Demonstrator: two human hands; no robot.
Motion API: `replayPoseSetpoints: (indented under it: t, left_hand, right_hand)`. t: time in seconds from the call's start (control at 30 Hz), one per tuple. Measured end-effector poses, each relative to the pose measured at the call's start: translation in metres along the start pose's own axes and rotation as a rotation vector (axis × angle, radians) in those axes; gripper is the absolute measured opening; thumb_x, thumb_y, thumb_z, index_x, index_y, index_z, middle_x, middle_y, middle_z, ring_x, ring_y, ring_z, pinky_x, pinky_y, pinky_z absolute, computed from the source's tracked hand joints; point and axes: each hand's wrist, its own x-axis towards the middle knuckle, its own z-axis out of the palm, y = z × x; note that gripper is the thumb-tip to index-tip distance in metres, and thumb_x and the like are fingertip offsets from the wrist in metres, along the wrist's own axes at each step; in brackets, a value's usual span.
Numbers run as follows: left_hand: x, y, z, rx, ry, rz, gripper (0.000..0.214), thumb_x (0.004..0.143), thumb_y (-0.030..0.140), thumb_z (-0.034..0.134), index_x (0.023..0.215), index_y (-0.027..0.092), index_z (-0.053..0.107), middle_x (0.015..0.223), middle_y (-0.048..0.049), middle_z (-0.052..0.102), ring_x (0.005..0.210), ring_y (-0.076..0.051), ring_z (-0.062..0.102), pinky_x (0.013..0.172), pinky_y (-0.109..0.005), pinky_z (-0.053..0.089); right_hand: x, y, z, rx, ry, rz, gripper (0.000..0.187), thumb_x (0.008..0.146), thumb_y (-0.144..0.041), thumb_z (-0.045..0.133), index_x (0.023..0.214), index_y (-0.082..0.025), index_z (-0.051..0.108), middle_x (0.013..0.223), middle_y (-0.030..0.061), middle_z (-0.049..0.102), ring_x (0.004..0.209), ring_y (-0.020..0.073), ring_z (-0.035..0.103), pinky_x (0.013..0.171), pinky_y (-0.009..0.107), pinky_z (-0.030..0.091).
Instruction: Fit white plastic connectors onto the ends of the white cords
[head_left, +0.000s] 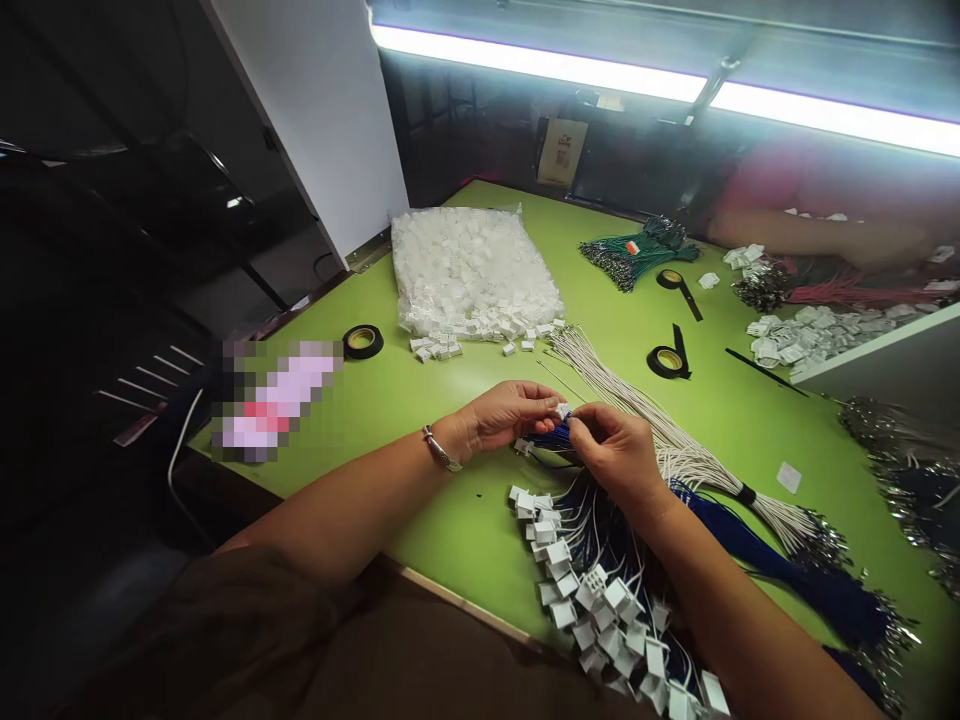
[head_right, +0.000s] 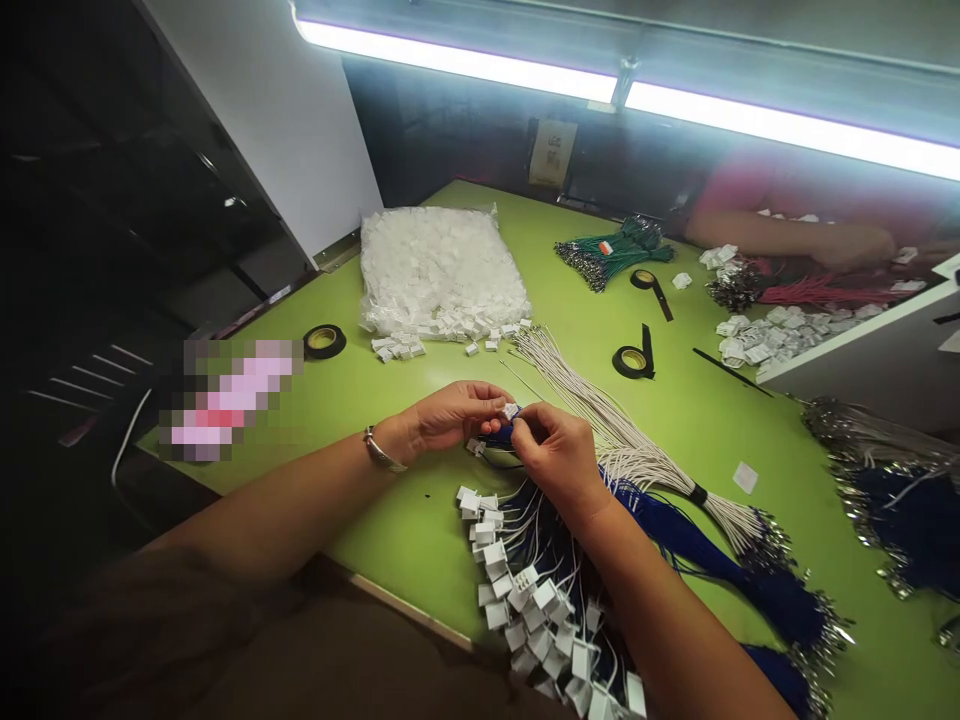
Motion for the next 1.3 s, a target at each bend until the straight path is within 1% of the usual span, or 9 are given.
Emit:
replayPoseSetpoints:
  t: [0.17, 0.27, 0.47, 0.57, 0.7, 0.87, 1.0, 1.1, 1.3]
  left_hand:
    - [0.001, 0.000, 0.001, 0.183, 0.126, 0.159, 0.029, 0.068, 0.027, 0.077, 0.084, 0.006, 0.064, 0.065, -0.0019, 0.063, 0.052, -0.005, 0.055, 0.055, -0.018, 0.045]
    - [0.000, 0.004, 0.001, 0.271, 0.177, 0.240, 0.025, 0.071, 0.026, 0.074, 0.084, 0.007, 0.064, 0.066, -0.0028, 0.064, 0.052, -0.006, 0.057, 0.056, -0.020, 0.047]
    - [-0.002, 0.004, 0.001, 0.041, 0.090, 0.047, 0.026, 0.069, 0.022, 0.077, 0.084, 0.006, 0.063, 0.069, -0.0032, 0.063, 0.053, -0.003, 0.055, 0.054, -0.015, 0.045]
    - [-0.002, 0.002, 0.001, -0.007, 0.040, 0.020, 0.027, 0.068, 0.022, 0.078, 0.084, 0.006, 0.064, 0.071, -0.0038, 0.064, 0.055, -0.003, 0.055, 0.056, -0.015, 0.045]
    - [-0.003, 0.001, 0.003, 0.048, 0.061, 0.044, 0.028, 0.068, 0.026, 0.077, 0.081, 0.006, 0.064, 0.069, -0.0029, 0.063, 0.054, -0.003, 0.054, 0.055, -0.016, 0.044]
    - [-0.001, -0.004, 0.006, 0.280, 0.100, 0.157, 0.031, 0.069, 0.034, 0.075, 0.080, 0.008, 0.063, 0.059, -0.0012, 0.061, 0.051, -0.006, 0.055, 0.051, -0.018, 0.043]
    - [-0.001, -0.005, 0.004, 0.228, 0.118, 0.169, 0.031, 0.070, 0.034, 0.075, 0.082, 0.008, 0.062, 0.062, -0.0015, 0.063, 0.052, -0.005, 0.056, 0.053, -0.018, 0.045]
    - [-0.001, -0.004, 0.004, 0.194, 0.111, 0.146, 0.032, 0.069, 0.034, 0.075, 0.082, 0.008, 0.062, 0.065, -0.0023, 0.064, 0.052, -0.005, 0.056, 0.053, -0.017, 0.045]
    - [0.004, -0.010, 0.001, 0.286, 0.083, 0.130, 0.036, 0.066, 0.037, 0.077, 0.081, 0.008, 0.063, 0.061, -0.0020, 0.062, 0.051, -0.006, 0.056, 0.052, -0.018, 0.045]
  right_hand:
    - [0.000, 0.003, 0.000, -0.213, 0.041, -0.054, 0.016, 0.079, -0.024, 0.054, 0.072, -0.019, 0.068, 0.060, 0.0001, 0.065, 0.050, 0.0107, 0.053, 0.052, 0.023, 0.040]
    - [0.000, 0.003, -0.001, -0.245, 0.060, -0.041, 0.016, 0.080, -0.025, 0.054, 0.074, -0.020, 0.068, 0.058, -0.0010, 0.064, 0.049, 0.0106, 0.052, 0.053, 0.023, 0.040]
    - [0.000, 0.001, 0.000, -0.116, 0.071, -0.047, 0.015, 0.081, -0.026, 0.054, 0.072, -0.019, 0.064, 0.060, -0.0013, 0.062, 0.051, 0.0100, 0.051, 0.054, 0.023, 0.041]
    - [-0.001, 0.001, 0.001, -0.089, 0.051, -0.048, 0.016, 0.082, -0.025, 0.053, 0.071, -0.019, 0.063, 0.058, -0.0019, 0.060, 0.050, 0.0096, 0.050, 0.054, 0.022, 0.041]
    - [-0.001, 0.002, 0.001, -0.140, 0.035, -0.088, 0.018, 0.082, -0.023, 0.051, 0.068, -0.019, 0.063, 0.056, -0.0018, 0.058, 0.048, 0.0094, 0.048, 0.051, 0.022, 0.038]
    - [-0.002, 0.002, 0.003, -0.250, 0.010, -0.117, 0.021, 0.081, -0.022, 0.050, 0.066, -0.018, 0.063, 0.054, -0.0006, 0.057, 0.047, 0.0097, 0.046, 0.051, 0.023, 0.036]
    - [0.001, 0.000, 0.002, -0.067, -0.012, 0.021, 0.017, 0.079, -0.024, 0.053, 0.072, -0.018, 0.067, 0.060, 0.0000, 0.064, 0.051, 0.0106, 0.053, 0.054, 0.022, 0.040]
    - [0.003, -0.001, -0.002, -0.054, -0.030, 0.094, 0.017, 0.074, -0.021, 0.053, 0.063, -0.018, 0.065, 0.051, -0.0016, 0.059, 0.047, 0.0101, 0.049, 0.050, 0.021, 0.038]
    - [0.000, 0.002, 0.003, -0.160, -0.022, -0.006, 0.020, 0.073, -0.021, 0.051, 0.057, -0.018, 0.063, 0.046, -0.0029, 0.053, 0.043, 0.0083, 0.042, 0.048, 0.021, 0.034]
